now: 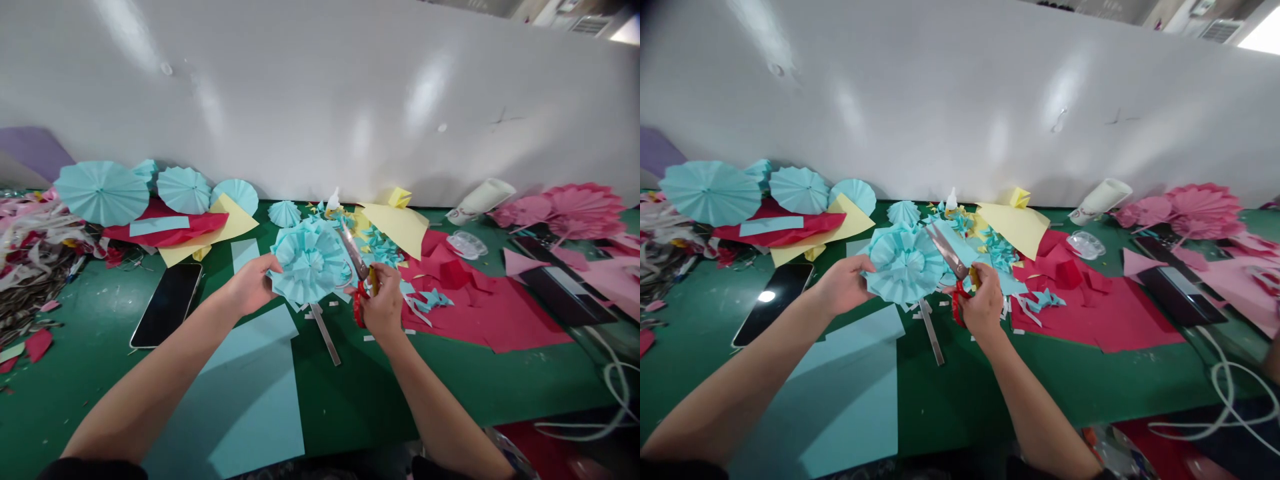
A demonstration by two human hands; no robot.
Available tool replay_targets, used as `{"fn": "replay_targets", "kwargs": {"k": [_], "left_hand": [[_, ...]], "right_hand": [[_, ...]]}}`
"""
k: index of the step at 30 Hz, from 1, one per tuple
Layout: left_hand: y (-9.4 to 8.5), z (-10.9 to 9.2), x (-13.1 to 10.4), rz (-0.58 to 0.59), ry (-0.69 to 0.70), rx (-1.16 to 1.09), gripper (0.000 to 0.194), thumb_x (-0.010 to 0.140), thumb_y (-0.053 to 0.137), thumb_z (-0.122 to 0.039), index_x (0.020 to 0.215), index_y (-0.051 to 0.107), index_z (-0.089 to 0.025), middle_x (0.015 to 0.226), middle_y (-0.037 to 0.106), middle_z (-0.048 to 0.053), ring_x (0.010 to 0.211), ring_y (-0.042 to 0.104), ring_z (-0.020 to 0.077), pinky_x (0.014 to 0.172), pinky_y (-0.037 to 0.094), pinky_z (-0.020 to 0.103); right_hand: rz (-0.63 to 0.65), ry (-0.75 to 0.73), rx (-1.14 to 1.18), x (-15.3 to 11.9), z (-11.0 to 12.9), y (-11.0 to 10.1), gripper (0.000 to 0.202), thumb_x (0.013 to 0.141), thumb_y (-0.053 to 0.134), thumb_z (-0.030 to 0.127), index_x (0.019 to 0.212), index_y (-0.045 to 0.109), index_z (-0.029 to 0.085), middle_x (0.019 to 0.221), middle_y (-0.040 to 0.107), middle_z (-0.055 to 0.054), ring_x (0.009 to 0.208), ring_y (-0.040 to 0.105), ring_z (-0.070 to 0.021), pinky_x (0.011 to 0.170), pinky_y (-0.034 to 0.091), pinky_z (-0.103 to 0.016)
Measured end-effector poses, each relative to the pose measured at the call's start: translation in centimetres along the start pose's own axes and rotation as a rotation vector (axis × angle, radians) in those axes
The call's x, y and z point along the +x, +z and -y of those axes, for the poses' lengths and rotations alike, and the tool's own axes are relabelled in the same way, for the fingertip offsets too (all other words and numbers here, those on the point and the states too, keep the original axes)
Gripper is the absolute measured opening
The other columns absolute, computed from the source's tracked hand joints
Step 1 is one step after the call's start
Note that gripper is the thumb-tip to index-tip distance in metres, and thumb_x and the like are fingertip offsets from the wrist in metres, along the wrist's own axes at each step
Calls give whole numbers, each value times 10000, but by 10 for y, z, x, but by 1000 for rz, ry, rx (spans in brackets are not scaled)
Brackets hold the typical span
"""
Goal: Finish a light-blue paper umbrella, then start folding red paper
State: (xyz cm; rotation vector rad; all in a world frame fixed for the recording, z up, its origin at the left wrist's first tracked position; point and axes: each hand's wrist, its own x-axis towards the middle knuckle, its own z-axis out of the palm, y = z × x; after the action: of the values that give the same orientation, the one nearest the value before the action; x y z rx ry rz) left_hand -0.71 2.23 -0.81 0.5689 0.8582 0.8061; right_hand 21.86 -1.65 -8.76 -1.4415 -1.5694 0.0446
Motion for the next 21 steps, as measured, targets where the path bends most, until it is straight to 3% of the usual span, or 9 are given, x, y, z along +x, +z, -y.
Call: {"fn": "replay_targets", "kwargs": {"k": [4,8,12,14,17,19,21], "left_hand": [[-1,1,0,0,12,40,171,557,472,-85,706,471,-170,676,504,-14,565,469,102,511,404,222],[-7,3,4,15,58,110,200,574,504,-98,756,480,-176,678,477,-22,569,466,102,521,406,238],[-11,6,6,60,122,294,160,662,521,-162,820,520,-190,756,536,2,627,521,114,563,440,245],[-11,9,5,90,271,538,234,727,506,-184,956,539,-215,880,578,30,737,565,142,625,466,264],[-10,13,4,129,694,1021,402,777,468,-130,1166,477,-232,1175,519,93,1024,530,205,763,473,315],[-10,17,4,222,933,1273,416,798,417,-71,1180,484,-222,1281,455,110,1166,443,224,875,433,379],[-9,19,4,334,1008,1365,384,819,384,-46,1122,540,-224,1270,493,98,1215,410,223,969,347,456]], "right_hand": [[37,171,36,3,6,-5,532,697,634,402,1105,379,176,1038,521,-141,959,562,-273,765,489,-444],[100,254,132,6,10,-7,549,710,619,436,1120,339,201,1044,473,-108,957,530,-244,787,467,-417],[230,346,480,6,11,-7,479,760,550,504,1112,326,268,890,443,-13,733,507,-143,627,460,-301],[341,454,764,6,15,-6,437,765,499,575,1064,378,280,784,431,19,595,460,-109,485,402,-244],[470,678,1130,8,22,-6,469,725,462,667,952,459,257,701,450,20,550,472,-113,373,311,-206],[509,810,1247,9,25,-5,438,725,484,642,912,486,245,685,483,12,589,514,-128,362,314,-191],[493,922,1280,11,25,-4,363,734,533,560,894,506,235,677,503,15,579,515,-115,364,336,-180]]}}
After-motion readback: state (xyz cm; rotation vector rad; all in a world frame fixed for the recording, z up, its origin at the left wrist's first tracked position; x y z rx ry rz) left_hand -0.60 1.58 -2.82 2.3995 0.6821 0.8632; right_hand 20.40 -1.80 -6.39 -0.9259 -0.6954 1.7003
